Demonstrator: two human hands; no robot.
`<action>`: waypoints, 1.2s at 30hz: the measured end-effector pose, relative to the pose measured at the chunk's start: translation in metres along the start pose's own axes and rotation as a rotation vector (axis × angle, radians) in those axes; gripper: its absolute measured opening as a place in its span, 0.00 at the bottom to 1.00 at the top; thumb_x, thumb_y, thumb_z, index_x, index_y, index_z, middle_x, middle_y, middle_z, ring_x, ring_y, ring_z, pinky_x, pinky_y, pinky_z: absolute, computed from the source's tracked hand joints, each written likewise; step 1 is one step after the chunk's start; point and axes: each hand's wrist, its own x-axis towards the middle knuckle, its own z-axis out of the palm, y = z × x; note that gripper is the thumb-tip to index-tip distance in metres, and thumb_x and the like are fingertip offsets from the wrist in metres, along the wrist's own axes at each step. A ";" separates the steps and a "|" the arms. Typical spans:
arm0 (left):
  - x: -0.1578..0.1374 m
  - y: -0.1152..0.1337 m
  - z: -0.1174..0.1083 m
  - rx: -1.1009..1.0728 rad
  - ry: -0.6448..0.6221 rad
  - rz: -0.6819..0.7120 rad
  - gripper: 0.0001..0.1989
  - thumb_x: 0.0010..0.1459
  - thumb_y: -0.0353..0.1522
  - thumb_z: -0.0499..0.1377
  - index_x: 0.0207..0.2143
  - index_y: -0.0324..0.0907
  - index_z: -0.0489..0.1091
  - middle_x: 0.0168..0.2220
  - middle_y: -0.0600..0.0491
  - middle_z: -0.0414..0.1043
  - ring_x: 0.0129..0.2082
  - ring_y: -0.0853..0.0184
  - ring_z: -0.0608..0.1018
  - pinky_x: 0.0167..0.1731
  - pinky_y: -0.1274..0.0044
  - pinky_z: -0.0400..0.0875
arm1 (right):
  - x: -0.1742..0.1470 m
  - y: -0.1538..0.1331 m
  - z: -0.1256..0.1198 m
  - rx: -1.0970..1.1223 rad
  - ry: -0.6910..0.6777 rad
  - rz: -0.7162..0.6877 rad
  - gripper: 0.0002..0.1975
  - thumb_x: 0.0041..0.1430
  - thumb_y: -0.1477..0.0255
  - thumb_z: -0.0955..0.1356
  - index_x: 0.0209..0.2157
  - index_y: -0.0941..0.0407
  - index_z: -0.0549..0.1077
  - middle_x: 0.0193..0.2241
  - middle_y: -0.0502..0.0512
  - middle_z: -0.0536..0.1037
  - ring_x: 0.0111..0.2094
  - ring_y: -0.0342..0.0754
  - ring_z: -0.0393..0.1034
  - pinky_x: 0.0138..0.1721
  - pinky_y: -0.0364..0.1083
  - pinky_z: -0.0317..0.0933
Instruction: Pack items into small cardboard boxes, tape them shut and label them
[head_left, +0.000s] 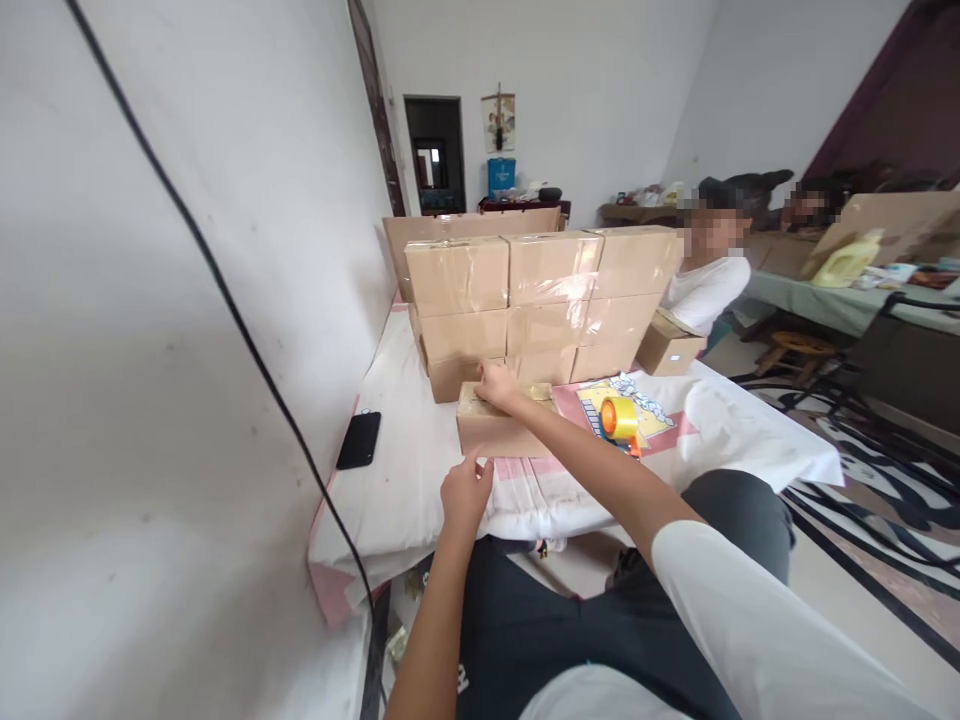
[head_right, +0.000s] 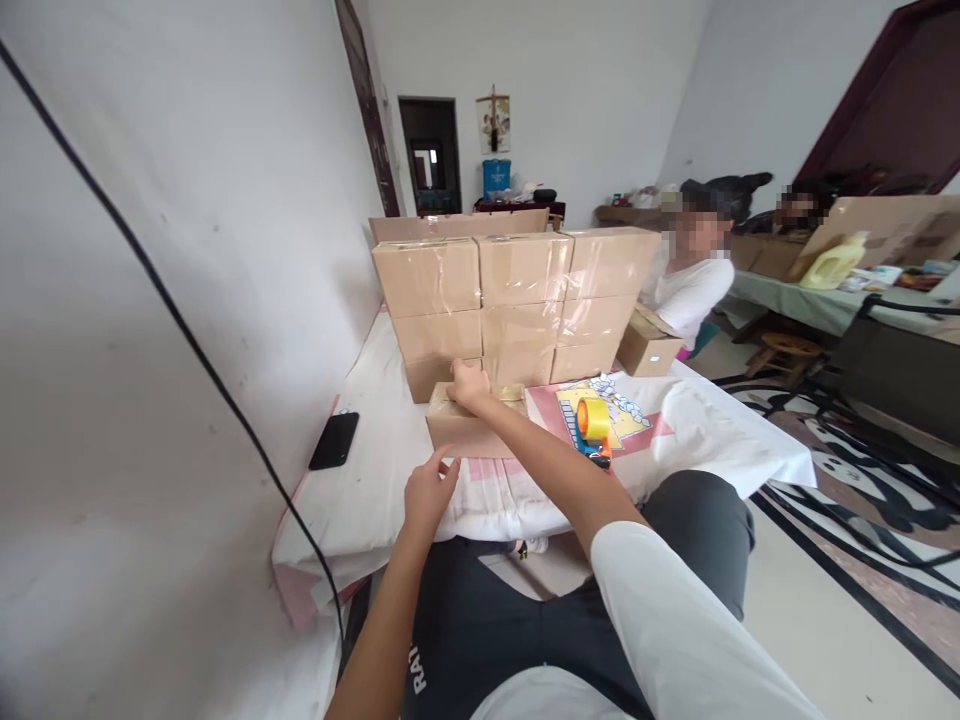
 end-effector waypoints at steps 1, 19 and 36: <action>-0.002 0.000 0.002 0.010 0.004 0.007 0.17 0.63 0.38 0.56 0.53 0.49 0.75 0.30 0.53 0.80 0.32 0.62 0.79 0.32 0.74 0.63 | 0.001 0.000 0.000 -0.032 0.016 0.009 0.20 0.50 0.80 0.72 0.46 0.55 0.69 0.39 0.57 0.80 0.45 0.54 0.73 0.44 0.47 0.62; 0.069 -0.018 0.022 0.162 0.257 0.392 0.22 0.66 0.40 0.52 0.59 0.46 0.68 0.64 0.45 0.68 0.68 0.54 0.63 0.65 0.59 0.57 | -0.045 0.170 -0.164 0.068 0.223 0.167 0.07 0.60 0.68 0.70 0.38 0.57 0.77 0.39 0.59 0.81 0.42 0.51 0.75 0.43 0.47 0.65; -0.010 0.167 0.235 -0.190 -0.272 0.272 0.49 0.56 0.43 0.64 0.71 0.39 0.41 0.73 0.35 0.44 0.73 0.51 0.50 0.68 0.59 0.57 | -0.079 0.363 -0.162 0.094 0.405 0.626 0.12 0.56 0.68 0.70 0.41 0.57 0.74 0.48 0.66 0.75 0.56 0.66 0.64 0.56 0.62 0.57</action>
